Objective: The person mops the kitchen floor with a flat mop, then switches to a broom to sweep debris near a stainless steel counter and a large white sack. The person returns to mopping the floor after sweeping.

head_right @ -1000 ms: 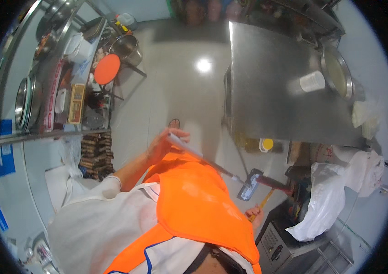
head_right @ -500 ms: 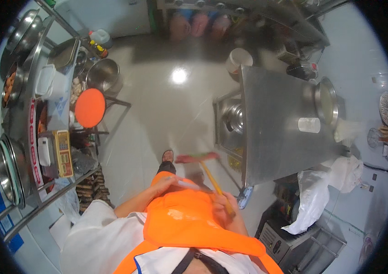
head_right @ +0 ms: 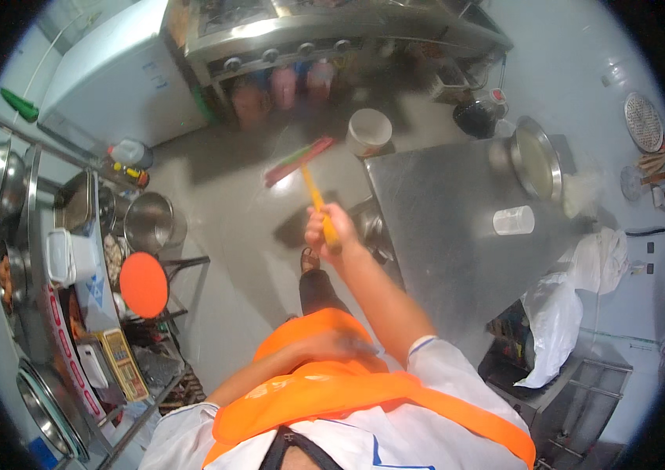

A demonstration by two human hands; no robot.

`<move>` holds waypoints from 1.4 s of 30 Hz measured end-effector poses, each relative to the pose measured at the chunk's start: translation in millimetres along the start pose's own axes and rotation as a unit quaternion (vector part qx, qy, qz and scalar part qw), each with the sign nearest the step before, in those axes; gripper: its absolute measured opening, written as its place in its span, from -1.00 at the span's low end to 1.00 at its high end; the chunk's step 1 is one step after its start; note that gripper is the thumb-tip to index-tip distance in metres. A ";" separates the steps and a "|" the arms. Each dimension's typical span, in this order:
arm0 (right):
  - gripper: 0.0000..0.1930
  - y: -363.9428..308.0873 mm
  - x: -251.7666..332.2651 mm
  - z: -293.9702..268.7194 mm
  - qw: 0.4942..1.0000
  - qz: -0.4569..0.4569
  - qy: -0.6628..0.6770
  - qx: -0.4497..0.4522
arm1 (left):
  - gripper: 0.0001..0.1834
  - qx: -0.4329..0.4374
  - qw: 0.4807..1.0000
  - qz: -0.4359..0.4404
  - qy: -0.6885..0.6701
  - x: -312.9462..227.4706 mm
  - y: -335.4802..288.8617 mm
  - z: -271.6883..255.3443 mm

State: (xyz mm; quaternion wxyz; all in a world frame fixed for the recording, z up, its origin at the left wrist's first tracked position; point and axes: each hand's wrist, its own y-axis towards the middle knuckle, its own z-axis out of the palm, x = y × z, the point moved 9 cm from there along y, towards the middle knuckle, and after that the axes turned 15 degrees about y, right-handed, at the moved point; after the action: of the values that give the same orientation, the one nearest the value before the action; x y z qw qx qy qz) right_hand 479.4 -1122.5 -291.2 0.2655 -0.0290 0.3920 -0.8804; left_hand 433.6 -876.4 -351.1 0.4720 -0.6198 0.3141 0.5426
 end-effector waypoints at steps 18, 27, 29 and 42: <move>-0.65 -153.9 369.5 180.3 0.702 -0.650 -0.288 0.024 | -0.38 0.123 0.988 -0.077 -0.044 -57.9 28.2 -78.7; -0.75 -306.0 132.6 -119.8 0.559 -0.609 -0.490 -0.277 | -0.39 0.148 0.980 -0.021 0.132 -93.3 -10.6 -52.6; -0.75 -342.1 73.4 -211.1 0.602 -0.573 -0.404 -0.382 | -0.45 0.121 0.983 -0.019 0.136 -93.9 -16.7 -33.5; -0.67 -333.8 -154.4 -448.7 0.787 -0.513 -0.075 -0.333 | -0.50 0.162 0.898 0.262 0.313 -183.1 -29.7 96.7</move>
State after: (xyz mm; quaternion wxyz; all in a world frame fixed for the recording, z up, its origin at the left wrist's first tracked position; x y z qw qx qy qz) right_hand 347.0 -559.9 -341.5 -0.2231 -0.3787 0.5673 -0.6964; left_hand 384.9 -798.8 -163.1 0.2843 -0.5676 0.6804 0.3663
